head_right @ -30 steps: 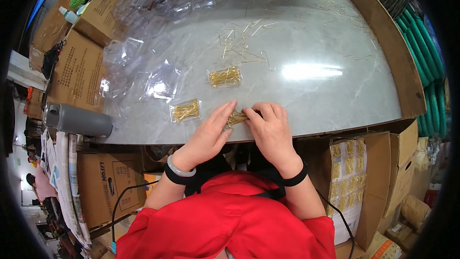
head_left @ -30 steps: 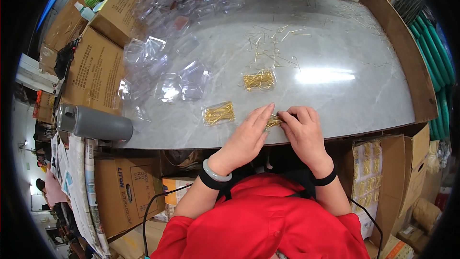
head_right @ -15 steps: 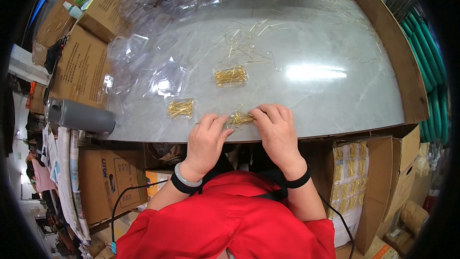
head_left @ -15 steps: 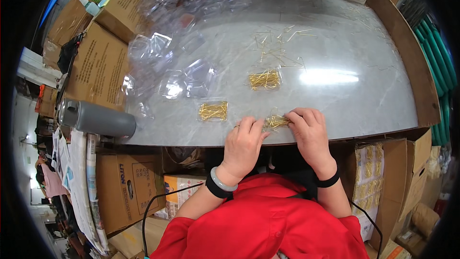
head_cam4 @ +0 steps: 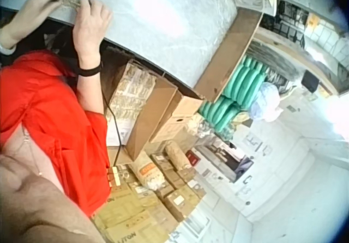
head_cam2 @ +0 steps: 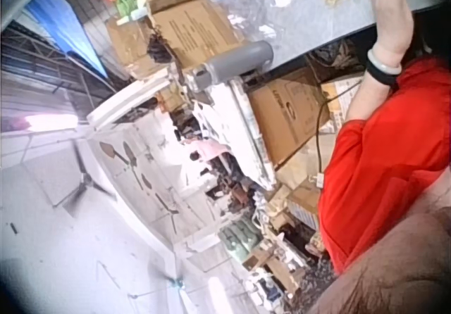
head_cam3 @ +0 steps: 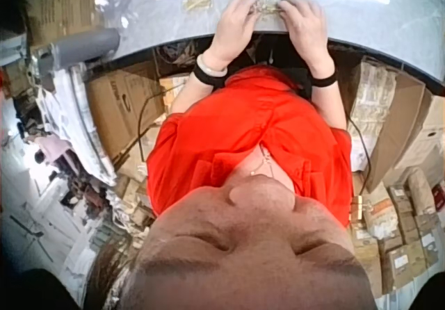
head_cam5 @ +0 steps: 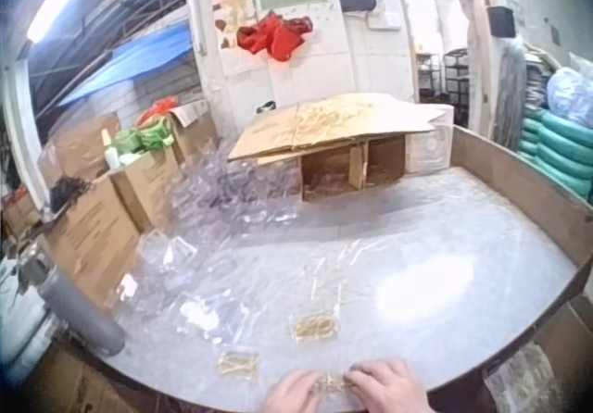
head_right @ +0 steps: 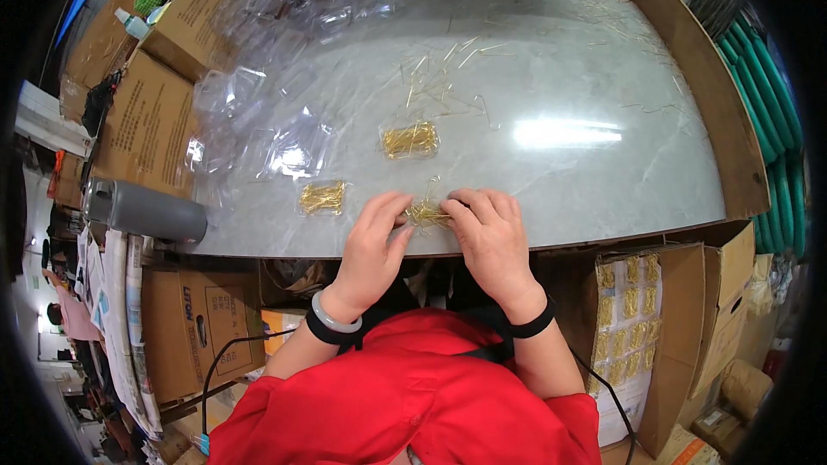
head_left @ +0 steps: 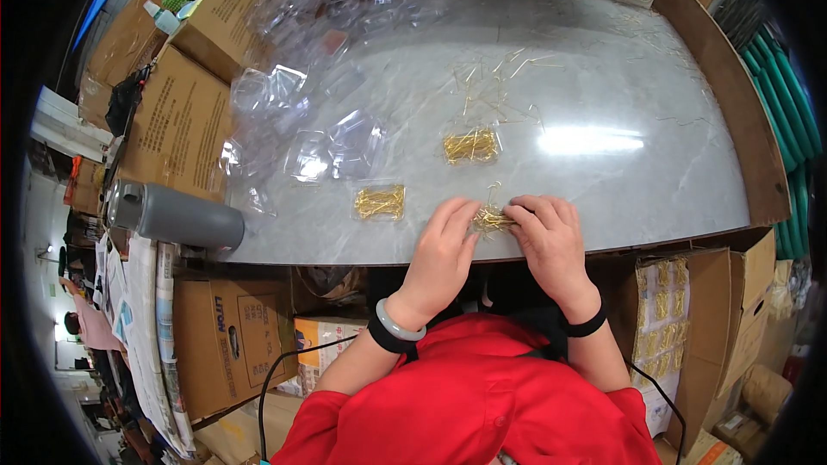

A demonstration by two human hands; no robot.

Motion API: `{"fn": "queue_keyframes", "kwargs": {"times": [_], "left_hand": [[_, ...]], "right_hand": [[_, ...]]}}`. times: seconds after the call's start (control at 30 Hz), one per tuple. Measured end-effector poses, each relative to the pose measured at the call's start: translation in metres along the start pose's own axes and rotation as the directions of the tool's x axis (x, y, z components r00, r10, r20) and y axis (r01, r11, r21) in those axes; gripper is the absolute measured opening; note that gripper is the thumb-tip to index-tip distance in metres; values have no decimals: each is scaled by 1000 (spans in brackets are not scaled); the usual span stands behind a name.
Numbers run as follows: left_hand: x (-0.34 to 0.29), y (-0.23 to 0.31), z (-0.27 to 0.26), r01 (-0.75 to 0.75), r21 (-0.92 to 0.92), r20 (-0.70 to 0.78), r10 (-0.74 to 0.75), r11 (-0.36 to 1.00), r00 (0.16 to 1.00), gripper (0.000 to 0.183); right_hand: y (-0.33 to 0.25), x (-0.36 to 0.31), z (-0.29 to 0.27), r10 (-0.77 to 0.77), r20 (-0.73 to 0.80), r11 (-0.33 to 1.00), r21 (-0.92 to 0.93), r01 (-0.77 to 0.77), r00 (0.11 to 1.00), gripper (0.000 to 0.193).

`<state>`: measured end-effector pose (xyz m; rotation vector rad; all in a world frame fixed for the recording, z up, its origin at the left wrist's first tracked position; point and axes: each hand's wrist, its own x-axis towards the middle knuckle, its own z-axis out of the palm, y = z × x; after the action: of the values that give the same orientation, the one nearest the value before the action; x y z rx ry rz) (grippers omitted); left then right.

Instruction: Sort gold-colored wire components from a pile on a table and package them into small plastic bags.

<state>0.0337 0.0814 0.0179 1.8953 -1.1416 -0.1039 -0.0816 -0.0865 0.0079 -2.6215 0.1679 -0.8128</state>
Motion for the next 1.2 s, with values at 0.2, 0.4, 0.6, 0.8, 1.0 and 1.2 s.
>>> {"fn": "queue_keyframes", "kwargs": {"times": [0.2, 0.4, 0.6, 0.8, 1.0, 1.2], "left_hand": [[5, 0, -4, -75, 229, 45, 66, 970, 997, 65], [23, -2, 12, -115, 185, 111, 96, 976, 989, 56], [22, -9, 23, -172, 122, 109, 159, 978, 981, 40], [20, -12, 28, -245, 110, 141, 228, 963, 963, 45], [22, -18, 25, -244, 96, 196, 222, 965, 955, 48], [18, -15, 24, -241, 83, 175, 224, 967, 959, 52]], "right_hand": [[-5, 4, -13, 21, 34, 993, 118, -25, 999, 41], [1, -1, -4, 12, -1, 996, 87, -11, 1000, 42], [2, -4, -1, 98, -10, 984, 153, -96, 995, 46], [-18, -11, 3, 270, -17, 931, 259, -256, 963, 61], [-29, 1, 8, 211, 123, 839, 486, -244, 970, 70], [-16, -12, -3, 316, 50, 884, 348, -313, 947, 72]]}}
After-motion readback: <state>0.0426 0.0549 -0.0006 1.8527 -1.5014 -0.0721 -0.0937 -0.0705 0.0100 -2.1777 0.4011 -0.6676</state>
